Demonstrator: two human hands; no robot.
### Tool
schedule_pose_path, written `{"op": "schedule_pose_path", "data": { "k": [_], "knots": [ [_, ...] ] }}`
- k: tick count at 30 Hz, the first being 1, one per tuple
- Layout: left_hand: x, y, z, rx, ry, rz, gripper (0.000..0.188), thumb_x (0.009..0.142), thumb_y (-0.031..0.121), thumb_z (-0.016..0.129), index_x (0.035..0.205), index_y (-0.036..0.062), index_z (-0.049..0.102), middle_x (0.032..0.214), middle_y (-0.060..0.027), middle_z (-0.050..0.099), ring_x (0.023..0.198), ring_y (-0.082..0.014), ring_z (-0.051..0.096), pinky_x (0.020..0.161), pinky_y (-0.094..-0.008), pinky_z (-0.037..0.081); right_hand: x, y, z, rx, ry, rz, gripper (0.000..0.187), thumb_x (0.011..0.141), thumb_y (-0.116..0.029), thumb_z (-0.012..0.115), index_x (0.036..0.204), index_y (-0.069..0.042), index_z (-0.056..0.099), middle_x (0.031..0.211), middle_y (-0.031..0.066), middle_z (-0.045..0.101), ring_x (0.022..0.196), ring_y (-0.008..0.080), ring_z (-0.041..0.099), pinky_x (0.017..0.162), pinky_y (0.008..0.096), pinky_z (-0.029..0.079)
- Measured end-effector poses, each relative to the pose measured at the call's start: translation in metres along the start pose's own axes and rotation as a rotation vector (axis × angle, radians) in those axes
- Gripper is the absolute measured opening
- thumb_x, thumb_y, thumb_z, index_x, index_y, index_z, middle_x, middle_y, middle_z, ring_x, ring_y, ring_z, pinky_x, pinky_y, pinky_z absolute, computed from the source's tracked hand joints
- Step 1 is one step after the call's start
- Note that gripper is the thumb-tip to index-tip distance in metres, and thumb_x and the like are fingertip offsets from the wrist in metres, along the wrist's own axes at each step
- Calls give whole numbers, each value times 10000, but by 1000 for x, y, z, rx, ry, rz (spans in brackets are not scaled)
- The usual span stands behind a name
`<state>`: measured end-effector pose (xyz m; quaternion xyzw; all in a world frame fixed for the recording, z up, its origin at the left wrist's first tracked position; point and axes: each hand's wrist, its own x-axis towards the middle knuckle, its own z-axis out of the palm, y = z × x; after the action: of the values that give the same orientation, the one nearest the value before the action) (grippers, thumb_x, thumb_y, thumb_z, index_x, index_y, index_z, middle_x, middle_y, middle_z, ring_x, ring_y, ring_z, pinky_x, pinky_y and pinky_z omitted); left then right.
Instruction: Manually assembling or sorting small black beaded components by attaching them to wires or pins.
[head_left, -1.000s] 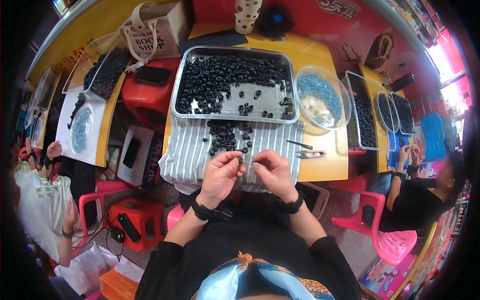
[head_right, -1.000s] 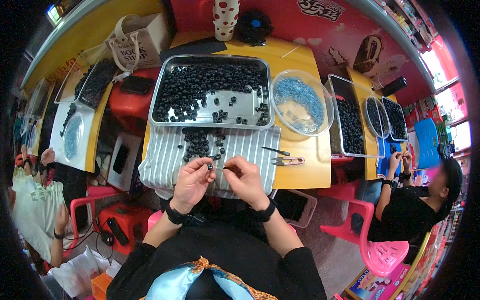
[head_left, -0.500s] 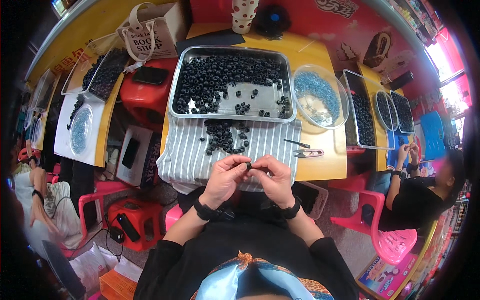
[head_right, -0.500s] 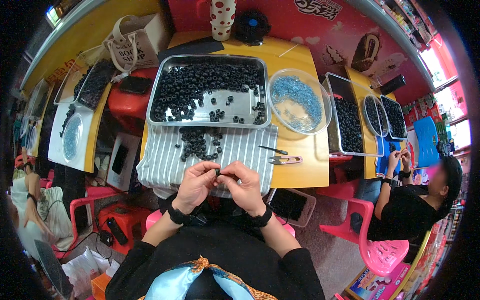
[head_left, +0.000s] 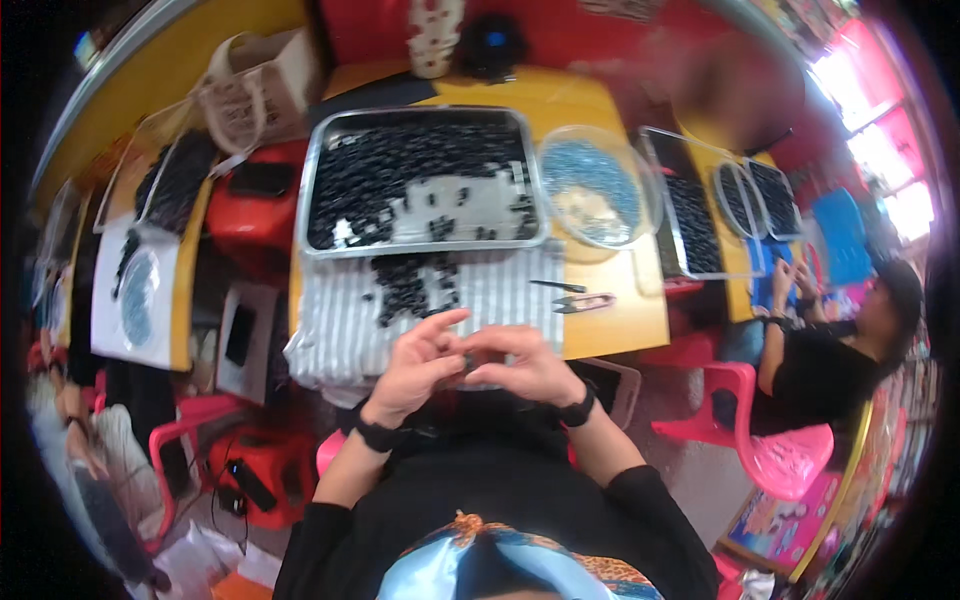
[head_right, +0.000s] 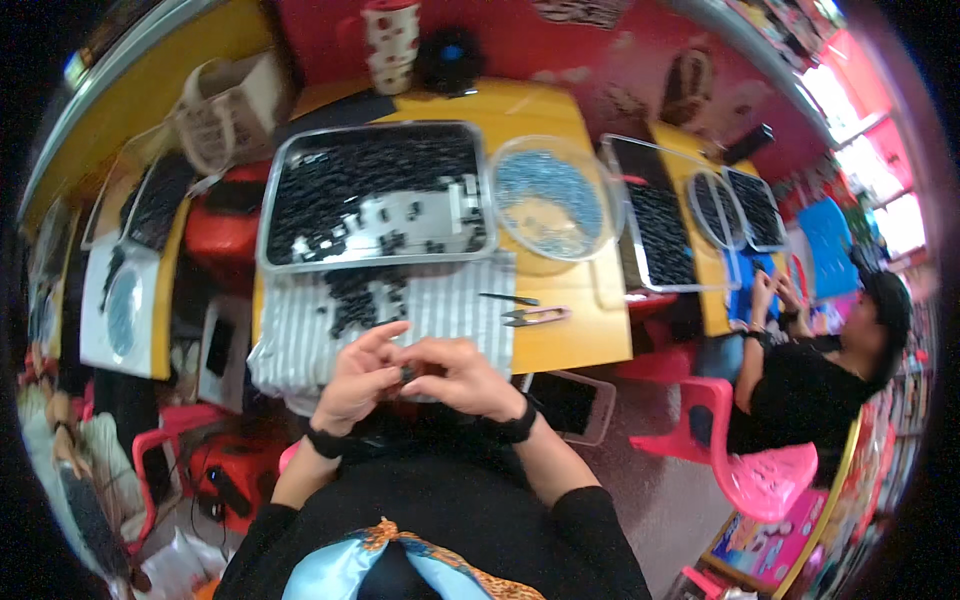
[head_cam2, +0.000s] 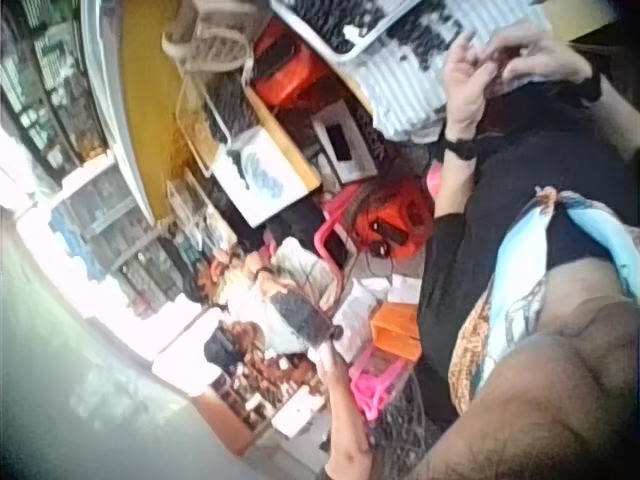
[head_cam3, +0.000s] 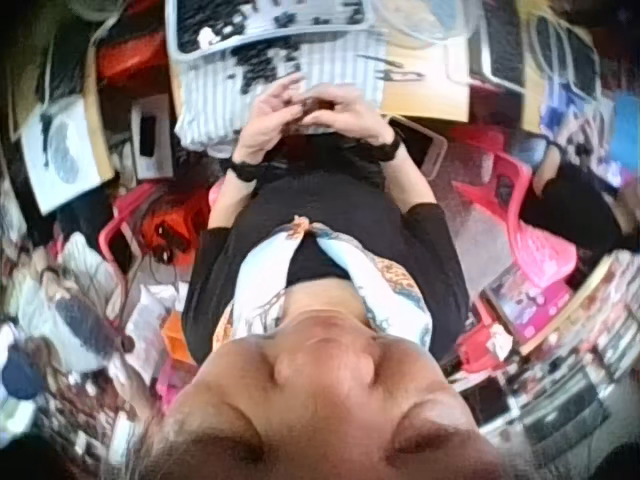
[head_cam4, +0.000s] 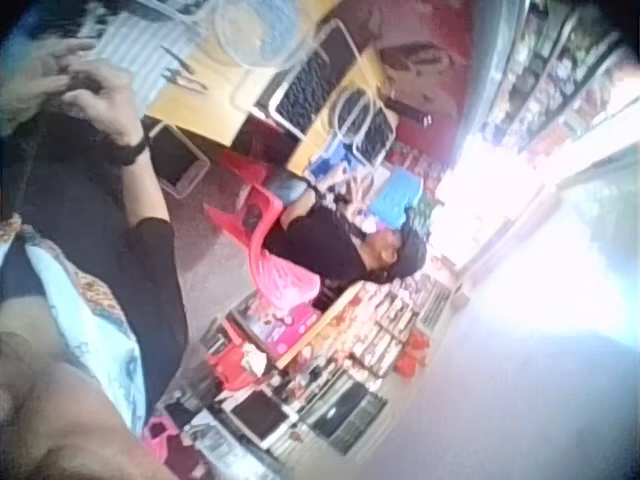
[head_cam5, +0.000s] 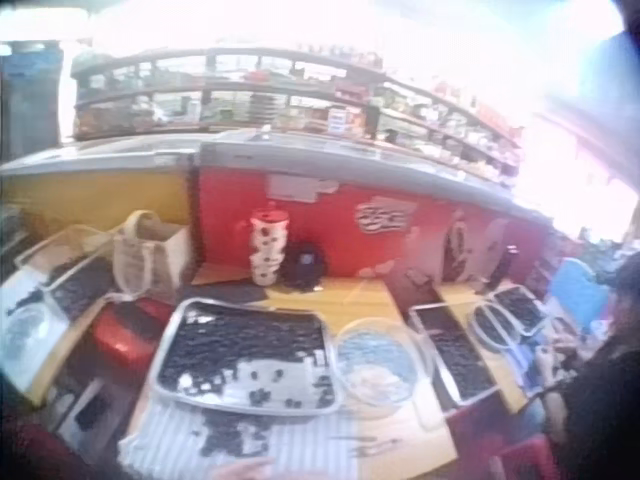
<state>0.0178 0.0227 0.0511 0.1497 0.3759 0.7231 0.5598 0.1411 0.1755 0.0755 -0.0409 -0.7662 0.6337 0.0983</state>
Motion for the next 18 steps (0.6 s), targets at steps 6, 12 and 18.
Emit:
{"op": "schedule_pose_path", "data": {
  "k": [6,12,18],
  "knots": [
    [-1,-2,-11,-60,-135,-63,693,803,-33,688,1410,-18,354,833,-45,591,671,-112,610,598,-217,524,5,-10,-1,109,-145,-148,195,780,-63,727,961,-23,666,790,90,661,704,246,653,647,317,497],
    [-1,-11,-14,8,-130,-108,574,847,23,673,1367,-21,433,882,-72,620,712,-131,631,617,-233,531,-2,2,7,102,-78,-186,130,776,-12,694,893,11,642,774,109,660,702,224,659,634,308,506],
    [-3,-17,2,176,-66,-101,393,915,17,576,1295,-46,502,1036,-143,653,798,-188,663,693,-261,540,-31,-16,-75,-272,465,20,155,782,7,691,928,3,638,788,26,616,729,111,580,656,276,482]
  ]
}}
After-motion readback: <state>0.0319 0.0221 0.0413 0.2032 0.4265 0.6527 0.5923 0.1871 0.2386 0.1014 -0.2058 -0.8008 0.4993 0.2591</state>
